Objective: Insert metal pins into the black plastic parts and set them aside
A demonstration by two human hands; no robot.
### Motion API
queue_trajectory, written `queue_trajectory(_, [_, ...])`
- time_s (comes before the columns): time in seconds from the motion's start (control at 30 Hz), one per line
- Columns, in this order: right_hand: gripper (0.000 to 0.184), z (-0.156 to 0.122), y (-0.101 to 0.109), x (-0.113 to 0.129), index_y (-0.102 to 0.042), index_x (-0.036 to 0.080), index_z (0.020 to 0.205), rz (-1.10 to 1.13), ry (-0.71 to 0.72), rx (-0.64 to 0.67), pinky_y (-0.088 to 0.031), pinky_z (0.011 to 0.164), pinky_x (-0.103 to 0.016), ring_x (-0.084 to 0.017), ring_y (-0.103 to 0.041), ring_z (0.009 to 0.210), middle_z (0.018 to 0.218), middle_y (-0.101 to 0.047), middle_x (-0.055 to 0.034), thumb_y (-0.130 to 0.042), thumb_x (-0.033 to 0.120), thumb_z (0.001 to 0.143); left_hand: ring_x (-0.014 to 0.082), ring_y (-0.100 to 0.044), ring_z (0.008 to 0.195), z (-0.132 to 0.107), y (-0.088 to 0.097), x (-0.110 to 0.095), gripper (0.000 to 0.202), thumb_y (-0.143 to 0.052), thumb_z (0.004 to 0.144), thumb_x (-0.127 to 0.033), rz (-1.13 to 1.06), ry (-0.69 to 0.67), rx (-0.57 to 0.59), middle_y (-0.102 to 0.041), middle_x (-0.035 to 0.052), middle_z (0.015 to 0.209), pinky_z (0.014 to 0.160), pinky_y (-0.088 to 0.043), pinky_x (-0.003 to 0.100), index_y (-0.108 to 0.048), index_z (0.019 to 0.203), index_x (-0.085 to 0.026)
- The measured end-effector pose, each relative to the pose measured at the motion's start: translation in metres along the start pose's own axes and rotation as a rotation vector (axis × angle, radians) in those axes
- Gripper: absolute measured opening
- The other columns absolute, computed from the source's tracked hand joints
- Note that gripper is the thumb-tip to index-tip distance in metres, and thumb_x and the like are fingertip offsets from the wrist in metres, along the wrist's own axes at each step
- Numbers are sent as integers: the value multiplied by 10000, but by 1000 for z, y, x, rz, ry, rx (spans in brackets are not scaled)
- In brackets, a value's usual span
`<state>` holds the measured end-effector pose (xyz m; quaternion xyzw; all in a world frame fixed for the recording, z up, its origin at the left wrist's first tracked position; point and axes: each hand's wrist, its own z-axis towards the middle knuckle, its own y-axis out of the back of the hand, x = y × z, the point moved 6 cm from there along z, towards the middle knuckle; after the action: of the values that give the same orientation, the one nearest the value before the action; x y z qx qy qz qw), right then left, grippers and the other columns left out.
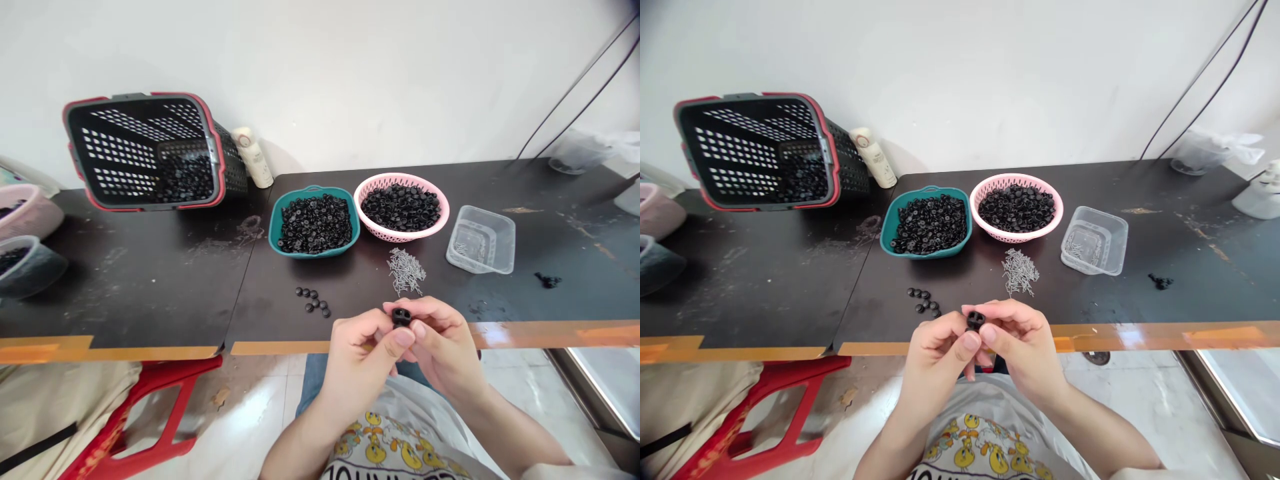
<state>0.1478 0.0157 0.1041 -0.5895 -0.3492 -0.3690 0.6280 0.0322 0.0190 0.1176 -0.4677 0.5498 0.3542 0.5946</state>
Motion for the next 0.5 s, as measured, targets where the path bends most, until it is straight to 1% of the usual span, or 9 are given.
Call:
queue_trajectory(0.1, [146,1,-1,-2,-803,319,931,-4,-35,0,-540,354,-255,-133,-593,434,835,-803,-23,-805,405,813,127,-563,493,-3,1,-3,442,-597,923,-534,71,-39,17,-658,40,603,494,-448,250,-621,672,-171])
queue_trajectory(0.2, [141,1,3,-2,-797,310,926,-33,-34,-35,-590,455,-267,-162,-682,552,853,-809,-29,-802,401,819,126,-571,538,-3,3,-8,416,-550,969,-458,204,-164,-1,-631,23,593,528,-442,246,-628,673,-177])
queue_trajectory(0.23, [136,0,4,-1,-794,308,919,-37,-27,-47,-614,522,-281,-175,-716,617,878,-811,-31,-807,394,815,117,-555,540,-3,5,-10,387,-574,962,-431,243,-221,-41,-618,11,596,534,-439,242,-620,670,-180])
queue_trajectory(0.3, [134,-1,5,-1,-784,301,913,-30,-24,-59,-637,662,-310,-198,-756,740,895,-812,-32,-809,388,815,104,-531,558,-3,13,-16,264,-687,896,-393,298,-371,-183,-590,-14,635,561,-453,236,-635,737,-189])
queue_trajectory(0.33, [135,-1,5,-2,-774,297,918,-19,-28,-60,-635,714,-322,-205,-762,778,883,-810,-29,-806,384,819,105,-540,589,-4,17,-18,207,-742,854,-388,323,-449,-253,-593,-16,691,591,-476,239,-665,826,-198])
queue_trajectory(0.37, [137,-2,5,-2,-760,295,928,-3,-38,-56,-630,748,-331,-208,-763,795,862,-804,-24,-801,377,825,114,-567,644,-4,19,-20,235,-772,827,-397,354,-518,-293,-613,-3,780,635,-507,250,-691,945,-212])
queue_trajectory(0.4, [142,-2,4,-3,-743,295,943,16,-51,-50,-624,760,-335,-207,-759,793,834,-794,-16,-793,369,834,131,-603,726,-4,19,-21,311,-774,826,-410,390,-572,-291,-637,24,895,684,-535,266,-697,1069,-232])
queue_trajectory(0.43, [145,-3,3,-4,-722,294,958,34,-65,-42,-617,760,-333,-202,-751,780,802,-777,-5,-781,363,846,152,-629,817,-3,18,-21,362,-754,846,-414,427,-609,-255,-650,51,1010,721,-555,280,-688,1166,-257])
queue_trajectory(0.5, [144,-4,2,-5,-674,294,974,52,-95,-28,-600,731,-314,-186,-721,739,746,-729,17,-754,352,870,176,-647,932,0,14,-21,340,-707,893,-380,482,-642,-164,-659,76,1151,749,-575,286,-690,1221,-293])
